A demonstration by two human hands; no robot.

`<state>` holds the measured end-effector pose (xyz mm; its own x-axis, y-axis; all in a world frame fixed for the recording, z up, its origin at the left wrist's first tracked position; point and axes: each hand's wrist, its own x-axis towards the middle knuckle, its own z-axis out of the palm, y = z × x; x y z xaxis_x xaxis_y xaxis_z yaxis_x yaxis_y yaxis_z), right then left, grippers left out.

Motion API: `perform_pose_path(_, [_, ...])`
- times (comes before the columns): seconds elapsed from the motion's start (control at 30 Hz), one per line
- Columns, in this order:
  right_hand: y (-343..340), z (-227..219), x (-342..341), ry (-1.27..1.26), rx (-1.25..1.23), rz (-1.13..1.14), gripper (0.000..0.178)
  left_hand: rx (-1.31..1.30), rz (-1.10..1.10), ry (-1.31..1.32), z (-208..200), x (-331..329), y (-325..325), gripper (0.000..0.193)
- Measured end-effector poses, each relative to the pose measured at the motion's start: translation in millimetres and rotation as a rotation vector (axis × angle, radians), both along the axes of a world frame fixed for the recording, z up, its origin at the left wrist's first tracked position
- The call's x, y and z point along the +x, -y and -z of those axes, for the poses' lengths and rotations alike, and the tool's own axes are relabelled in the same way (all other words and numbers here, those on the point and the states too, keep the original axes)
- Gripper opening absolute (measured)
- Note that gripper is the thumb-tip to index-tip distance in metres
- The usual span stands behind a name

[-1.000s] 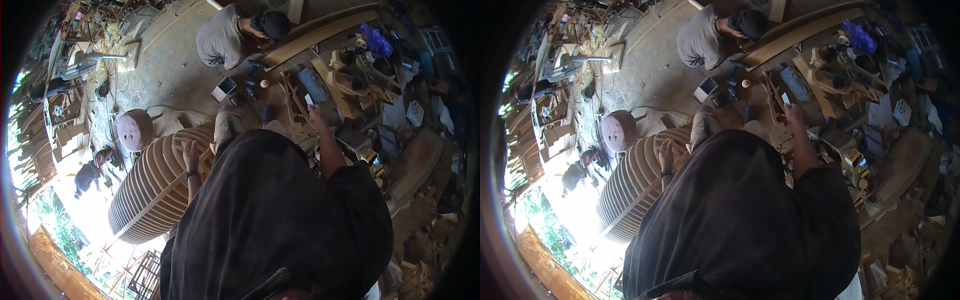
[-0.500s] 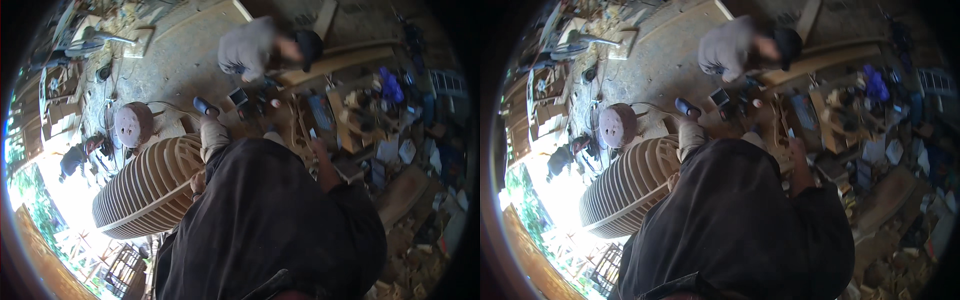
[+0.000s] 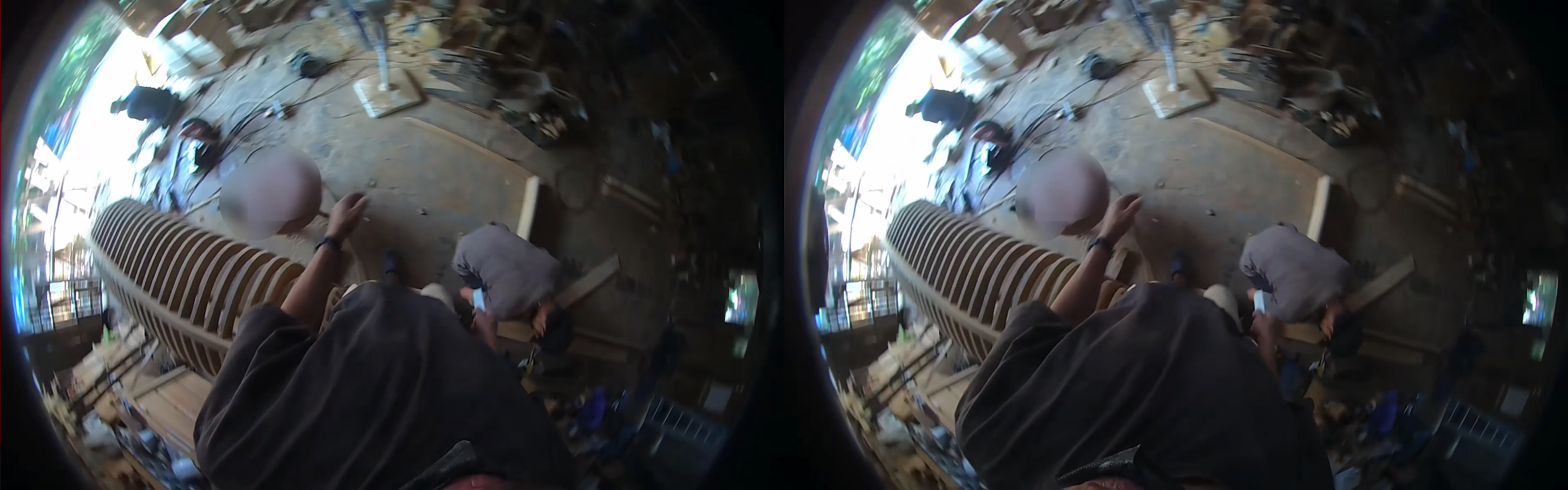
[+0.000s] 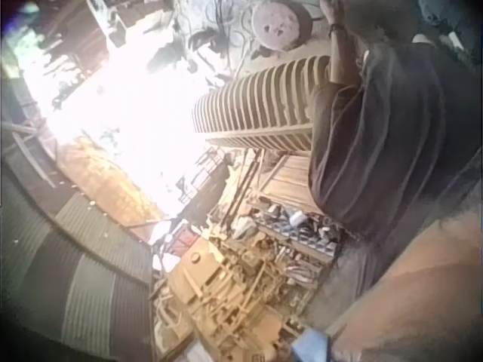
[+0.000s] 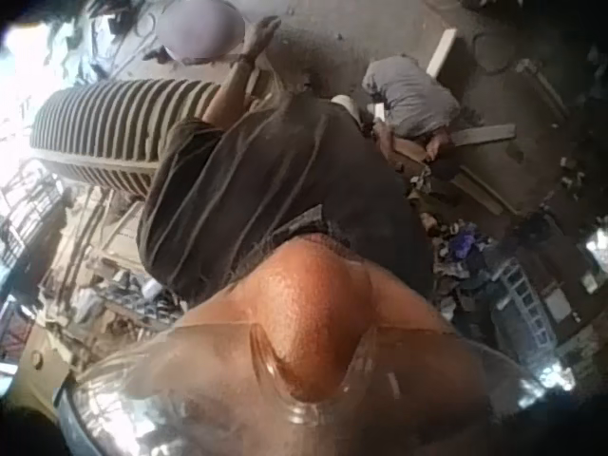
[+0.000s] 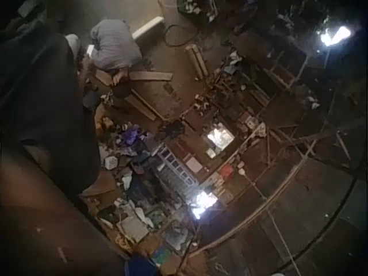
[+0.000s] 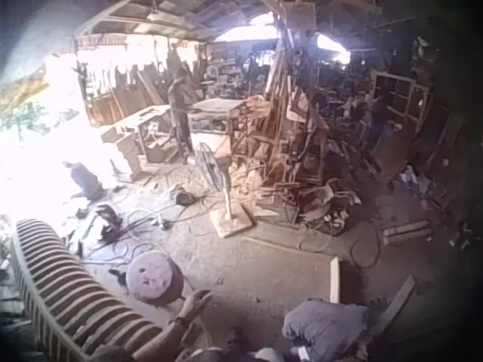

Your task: The person retrieves metal strips from a container, loads them into a staple gun, and then uses the staple gun and a power sander to assemble and smooth a curved wooden furniture frame.

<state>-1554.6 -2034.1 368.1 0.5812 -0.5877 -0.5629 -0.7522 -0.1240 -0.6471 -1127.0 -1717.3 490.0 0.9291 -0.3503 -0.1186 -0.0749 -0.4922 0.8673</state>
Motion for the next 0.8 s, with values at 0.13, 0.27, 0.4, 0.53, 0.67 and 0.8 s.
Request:
perform_pose_path(0.13, [-28, -100, 225, 0.206, 0.237, -0.189, 0.032, -0.134, -0.041, -0.178, -38, 33, 11, 0.050])
perform_pose_path(0.27, [-52, -176, 359, 0.217, 0.317, -0.480, 0.030, -0.126, 0.058, -0.154, -38, 34, 40, 0.057])
perform_pose_path(0.4, [-78, -211, 462, 0.190, 0.327, -0.827, 0.026, -0.336, -0.018, -0.347, -63, 68, 22, 0.040])
perform_pose_path(0.53, [-98, -204, 559, 0.197, 0.395, -0.942, 0.024, -0.506, -0.248, -0.341, -49, 126, -6, 0.035])
perform_pose_path(0.67, [-117, -190, 666, 0.289, 0.563, -0.837, 0.024, -0.591, -0.423, -0.360, -54, 201, -39, 0.031])
perform_pose_path(0.8, [-161, -225, 763, 0.260, 0.371, -1.128, 0.033, -0.479, -0.602, -0.281, -70, 249, -70, 0.034])
